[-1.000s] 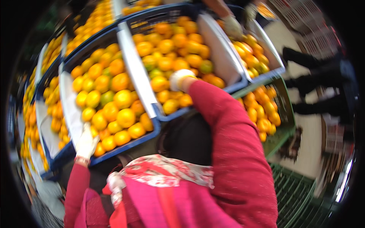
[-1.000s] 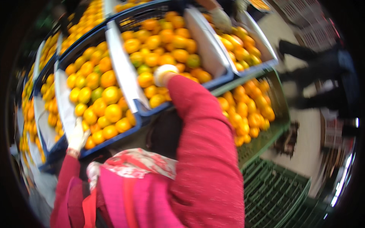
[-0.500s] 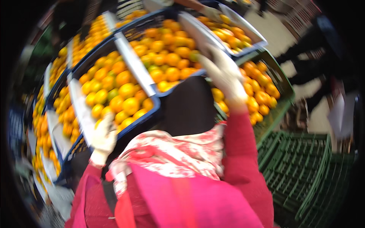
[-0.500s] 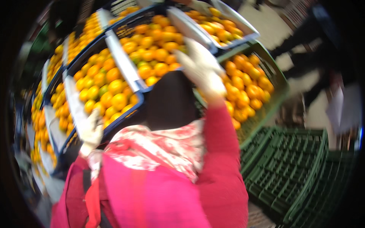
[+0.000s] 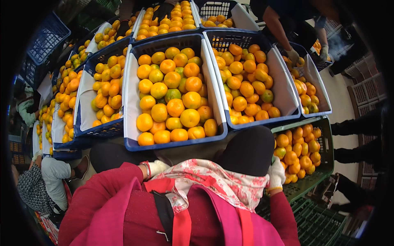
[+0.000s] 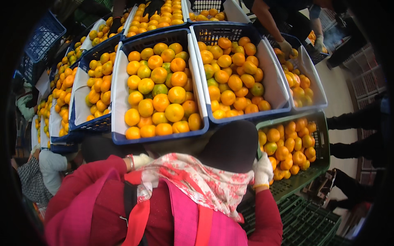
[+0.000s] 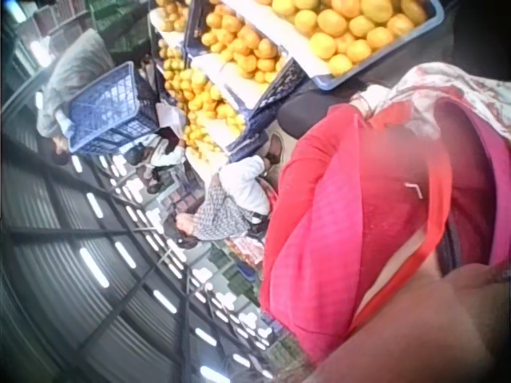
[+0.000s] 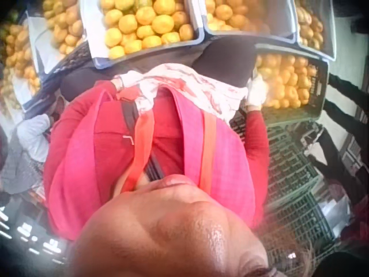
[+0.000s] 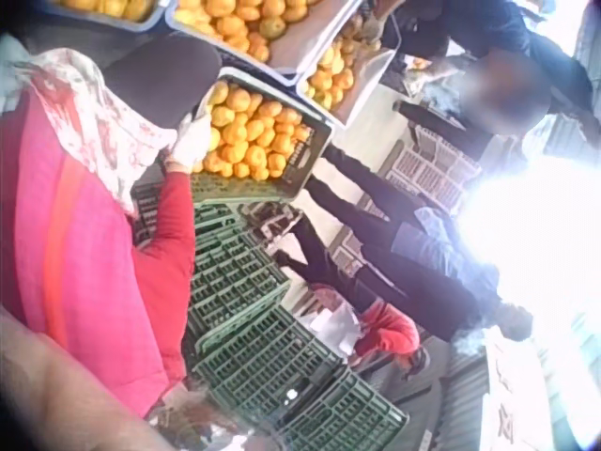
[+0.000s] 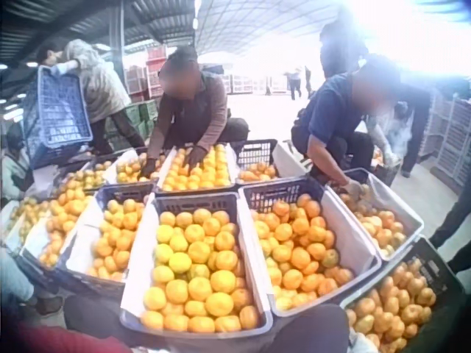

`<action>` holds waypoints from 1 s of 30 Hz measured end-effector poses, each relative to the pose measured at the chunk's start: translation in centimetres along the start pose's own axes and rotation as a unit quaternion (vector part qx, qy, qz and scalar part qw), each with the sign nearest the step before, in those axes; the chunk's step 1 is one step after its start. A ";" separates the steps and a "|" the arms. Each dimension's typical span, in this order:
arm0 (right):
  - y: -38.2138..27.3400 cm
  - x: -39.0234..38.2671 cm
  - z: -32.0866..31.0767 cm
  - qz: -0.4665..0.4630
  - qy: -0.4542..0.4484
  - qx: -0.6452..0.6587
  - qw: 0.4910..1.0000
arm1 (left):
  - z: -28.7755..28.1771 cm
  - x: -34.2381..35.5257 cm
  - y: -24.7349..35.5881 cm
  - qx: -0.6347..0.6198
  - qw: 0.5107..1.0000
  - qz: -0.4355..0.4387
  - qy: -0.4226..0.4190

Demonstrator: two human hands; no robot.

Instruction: The person sorts oranges by hand, picking them from one crate and placing them into adjacent crates. The person wears gloves and handles the fruit one at a time, moving oranges between containers in a produce area.

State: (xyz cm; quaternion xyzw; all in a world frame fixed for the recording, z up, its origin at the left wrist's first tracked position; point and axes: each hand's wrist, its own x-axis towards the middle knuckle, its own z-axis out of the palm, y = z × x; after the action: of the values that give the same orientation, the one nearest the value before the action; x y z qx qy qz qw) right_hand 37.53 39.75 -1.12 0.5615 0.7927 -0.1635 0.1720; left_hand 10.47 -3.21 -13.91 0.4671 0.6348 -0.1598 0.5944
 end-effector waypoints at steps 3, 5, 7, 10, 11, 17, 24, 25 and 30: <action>2.3 0.5 1.2 0.007 -0.024 0.018 1.000 | 2.9 3.6 -0.7 -0.059 0.993 0.006 -0.103; 1.7 -0.8 -0.1 0.002 -0.036 0.044 0.998 | 4.3 4.4 0.4 -0.111 0.984 -0.011 -0.136; 2.5 -0.8 0.7 -0.013 -0.029 0.064 0.997 | 5.1 4.5 1.3 -0.143 0.976 -0.012 -0.162; 2.0 -1.9 0.5 -0.005 -0.014 0.083 0.996 | 6.3 5.2 3.7 -0.179 0.968 -0.006 -0.174; 1.8 -2.5 0.4 -0.012 -0.005 0.095 0.995 | 6.7 4.7 4.0 -0.190 0.965 -0.005 -0.180; 0.6 -2.1 -0.5 -0.017 0.003 0.089 0.996 | 5.4 1.9 -0.4 -0.211 0.964 -0.021 -0.158; -5.2 2.6 -4.9 -0.306 0.330 0.316 0.835 | -2.6 -1.5 4.3 -0.348 0.931 -0.100 0.042; -7.2 5.2 -6.2 -0.329 0.298 0.342 0.828 | -3.8 -4.0 6.1 -0.375 0.917 -0.103 0.087; -18.8 15.0 -11.2 -0.255 -0.060 -0.241 0.934 | -2.6 -10.2 4.8 -0.242 0.928 0.086 0.271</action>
State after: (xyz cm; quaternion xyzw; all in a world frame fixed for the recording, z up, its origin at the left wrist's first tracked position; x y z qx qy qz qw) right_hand 14.08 51.39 3.18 0.2710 0.9133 -0.0390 0.3016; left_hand 11.20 -2.85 -2.38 0.3871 0.7486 0.1830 0.5062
